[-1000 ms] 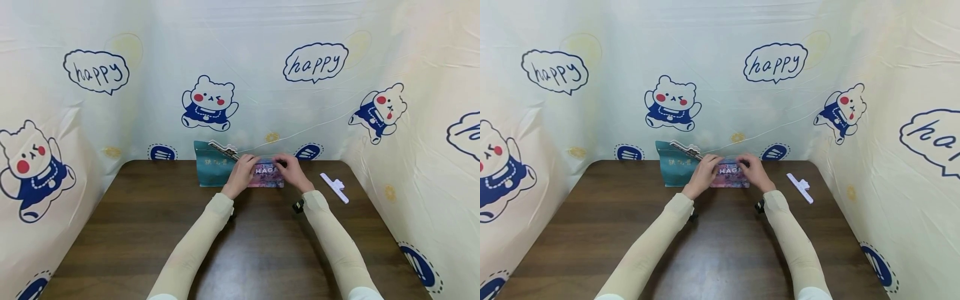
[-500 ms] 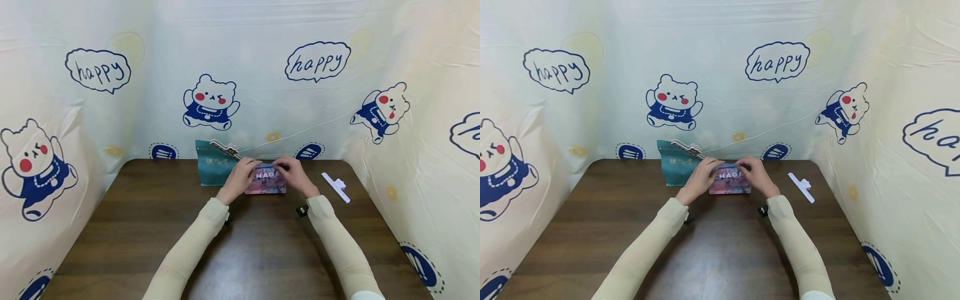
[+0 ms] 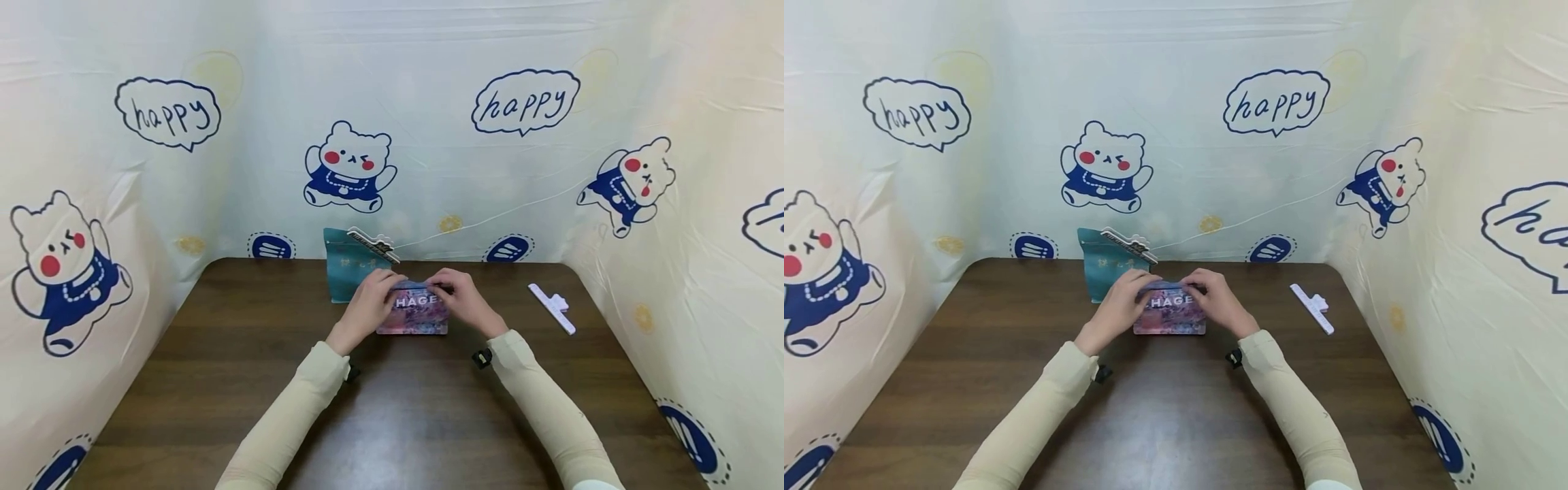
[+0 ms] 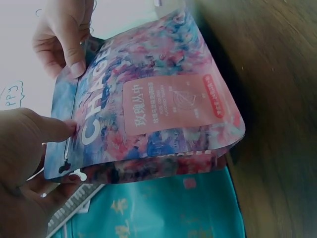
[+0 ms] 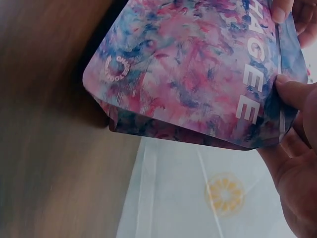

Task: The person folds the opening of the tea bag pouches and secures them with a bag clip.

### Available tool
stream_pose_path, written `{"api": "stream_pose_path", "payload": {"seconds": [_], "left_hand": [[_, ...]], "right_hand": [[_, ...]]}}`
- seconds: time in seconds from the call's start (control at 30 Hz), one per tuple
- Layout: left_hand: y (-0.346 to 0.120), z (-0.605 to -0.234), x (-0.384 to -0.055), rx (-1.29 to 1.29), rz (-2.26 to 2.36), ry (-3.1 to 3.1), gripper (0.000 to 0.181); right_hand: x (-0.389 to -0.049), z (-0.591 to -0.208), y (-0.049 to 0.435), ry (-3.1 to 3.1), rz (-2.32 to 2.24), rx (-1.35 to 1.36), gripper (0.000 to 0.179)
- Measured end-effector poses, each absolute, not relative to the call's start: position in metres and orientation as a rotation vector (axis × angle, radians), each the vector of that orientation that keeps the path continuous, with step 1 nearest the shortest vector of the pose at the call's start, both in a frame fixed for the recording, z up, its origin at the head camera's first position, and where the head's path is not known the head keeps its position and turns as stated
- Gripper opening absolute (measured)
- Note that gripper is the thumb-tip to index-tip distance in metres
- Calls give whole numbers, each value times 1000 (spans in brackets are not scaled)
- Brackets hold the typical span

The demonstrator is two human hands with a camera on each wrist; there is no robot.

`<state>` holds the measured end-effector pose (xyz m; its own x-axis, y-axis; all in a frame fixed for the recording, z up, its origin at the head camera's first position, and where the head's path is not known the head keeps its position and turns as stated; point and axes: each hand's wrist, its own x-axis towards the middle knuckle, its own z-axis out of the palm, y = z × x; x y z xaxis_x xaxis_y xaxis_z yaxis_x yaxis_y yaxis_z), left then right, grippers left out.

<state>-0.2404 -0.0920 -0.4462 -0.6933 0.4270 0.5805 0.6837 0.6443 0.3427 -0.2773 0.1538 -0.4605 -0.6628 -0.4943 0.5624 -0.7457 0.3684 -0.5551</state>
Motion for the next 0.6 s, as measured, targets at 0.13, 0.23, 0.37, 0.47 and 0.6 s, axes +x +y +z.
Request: {"api": "stream_pose_path", "payload": {"seconds": [0.13,0.23,0.37,0.47,0.6], "left_hand": [[-101,-447,-237,-856,-764,-2410,25],[-106,-450,-235,-844,-756,-2418,18],[-109,-453,-234,-841,-733,-2400,14],[-109,-456,-234,-850,-707,-2378,12],[-109,-459,-234,-847,-695,-2365,10]], "right_hand": [[-272,-461,143,-2318,1167,1140,16],[-269,-463,137,-2310,1149,1176,17],[-266,-467,130,-2291,1155,1191,18],[-264,-468,127,-2272,1177,1192,18],[-262,-469,124,-2260,1204,1184,18]]}}
